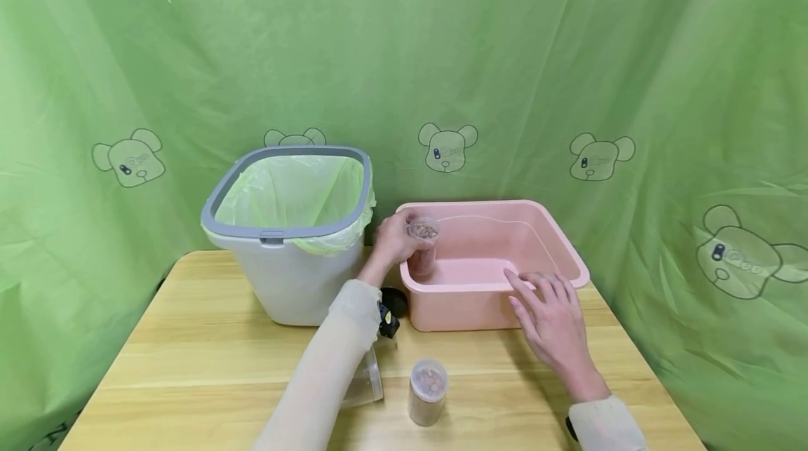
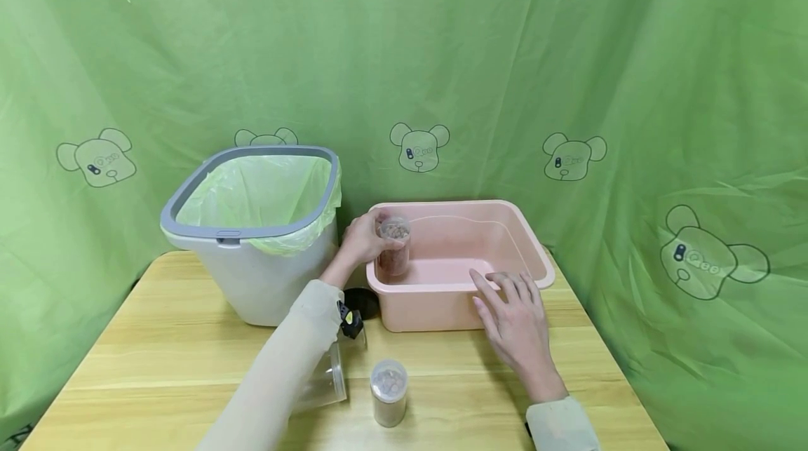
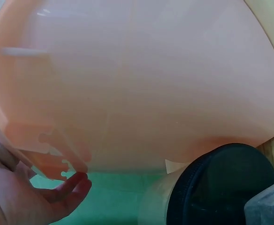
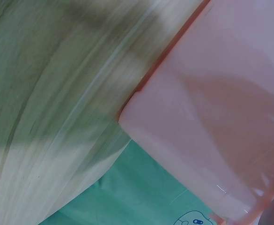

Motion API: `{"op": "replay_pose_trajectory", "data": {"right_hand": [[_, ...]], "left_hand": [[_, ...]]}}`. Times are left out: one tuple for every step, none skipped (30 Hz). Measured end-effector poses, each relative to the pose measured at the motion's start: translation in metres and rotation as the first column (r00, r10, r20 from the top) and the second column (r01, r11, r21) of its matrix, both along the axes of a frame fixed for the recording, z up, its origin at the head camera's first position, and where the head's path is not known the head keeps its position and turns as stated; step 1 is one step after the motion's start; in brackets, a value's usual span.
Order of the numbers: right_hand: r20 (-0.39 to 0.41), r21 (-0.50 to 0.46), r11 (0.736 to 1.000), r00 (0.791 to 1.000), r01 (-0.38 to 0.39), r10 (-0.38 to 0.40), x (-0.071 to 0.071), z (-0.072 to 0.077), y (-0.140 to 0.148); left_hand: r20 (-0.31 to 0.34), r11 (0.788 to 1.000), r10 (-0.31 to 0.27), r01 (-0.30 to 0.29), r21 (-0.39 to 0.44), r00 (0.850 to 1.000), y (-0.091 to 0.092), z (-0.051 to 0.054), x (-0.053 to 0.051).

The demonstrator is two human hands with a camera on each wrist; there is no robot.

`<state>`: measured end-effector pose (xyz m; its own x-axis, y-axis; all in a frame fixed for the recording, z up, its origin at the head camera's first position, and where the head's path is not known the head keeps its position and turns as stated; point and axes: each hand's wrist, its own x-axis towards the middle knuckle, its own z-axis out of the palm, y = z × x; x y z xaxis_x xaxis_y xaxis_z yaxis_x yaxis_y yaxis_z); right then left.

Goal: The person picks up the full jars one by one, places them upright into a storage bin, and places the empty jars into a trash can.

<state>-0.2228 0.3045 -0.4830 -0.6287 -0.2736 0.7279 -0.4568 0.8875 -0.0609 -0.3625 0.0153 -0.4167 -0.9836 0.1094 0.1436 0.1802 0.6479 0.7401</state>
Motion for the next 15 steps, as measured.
{"op": "replay_pose_trajectory", "data": {"right_hand": [[0.003,-0.001,1.000,1.000,0.000,0.000,-0.0001,0.0002,0.0001],[0.003,-0.002,1.000,1.000,0.000,0.000,-0.0002,0.0003,0.0002],[0.003,-0.004,1.000,1.000,-0.001,0.001,-0.0001,0.0003,0.0002],[0.000,-0.005,1.000,1.000,-0.002,0.002,-0.0002,-0.0001,0.0003],[-0.005,-0.006,1.000,1.000,-0.003,0.003,-0.0002,-0.0004,0.0004],[-0.010,-0.006,1.000,1.000,-0.003,0.003,-0.0003,-0.0007,0.0004],[-0.016,-0.006,1.000,1.000,-0.004,0.004,-0.0004,-0.0012,0.0004],[-0.025,-0.007,1.000,1.000,-0.005,0.005,-0.0005,-0.0016,0.0002],[-0.031,-0.008,1.000,1.000,-0.005,0.005,-0.0007,-0.0020,0.0002],[-0.037,-0.008,1.000,0.999,-0.006,0.006,-0.0009,-0.0022,0.0001],[-0.040,-0.007,1.000,0.999,-0.005,0.005,-0.0011,-0.0024,-0.0001],[-0.038,-0.008,1.000,0.999,-0.004,0.004,-0.0012,-0.0026,-0.0001],[-0.037,-0.008,1.000,0.999,-0.004,0.004,-0.0015,-0.0026,-0.0001],[-0.034,-0.008,1.000,0.999,-0.003,0.003,-0.0017,-0.0025,-0.0001],[-0.028,-0.008,1.000,1.000,-0.001,0.001,-0.0019,-0.0022,-0.0001]], "left_hand": [[0.005,1.000,0.002,-0.002,-0.009,1.000,0.0004,0.0005,-0.0005],[0.008,1.000,0.003,-0.003,-0.017,1.000,0.0008,0.0006,-0.0011],[0.012,1.000,0.004,-0.004,-0.023,1.000,0.0011,0.0006,-0.0014],[0.015,1.000,0.004,-0.003,-0.029,1.000,0.0014,0.0007,-0.0016],[0.018,0.999,0.003,-0.002,-0.038,1.000,0.0016,0.0007,-0.0017],[0.019,0.999,0.002,-0.001,-0.049,1.000,0.0018,0.0007,-0.0014],[0.019,0.998,0.000,0.001,-0.060,1.000,0.0021,0.0010,-0.0012],[0.017,0.997,-0.003,0.005,-0.073,1.000,0.0022,0.0011,-0.0012],[0.014,0.996,-0.008,0.010,-0.087,1.000,0.0023,0.0014,-0.0010],[0.010,0.994,-0.012,0.013,-0.105,1.000,0.0025,0.0018,-0.0012],[0.008,0.993,-0.016,0.017,-0.121,1.000,0.0026,0.0022,-0.0012],[0.005,0.990,-0.020,0.021,-0.136,1.000,0.0027,0.0027,-0.0014],[0.004,0.988,-0.023,0.024,-0.152,1.000,0.0028,0.0031,-0.0018],[0.002,0.986,-0.025,0.025,-0.166,1.000,0.0030,0.0035,-0.0022],[0.002,0.984,-0.025,0.025,-0.177,1.000,0.0033,0.0041,-0.0025]]}}
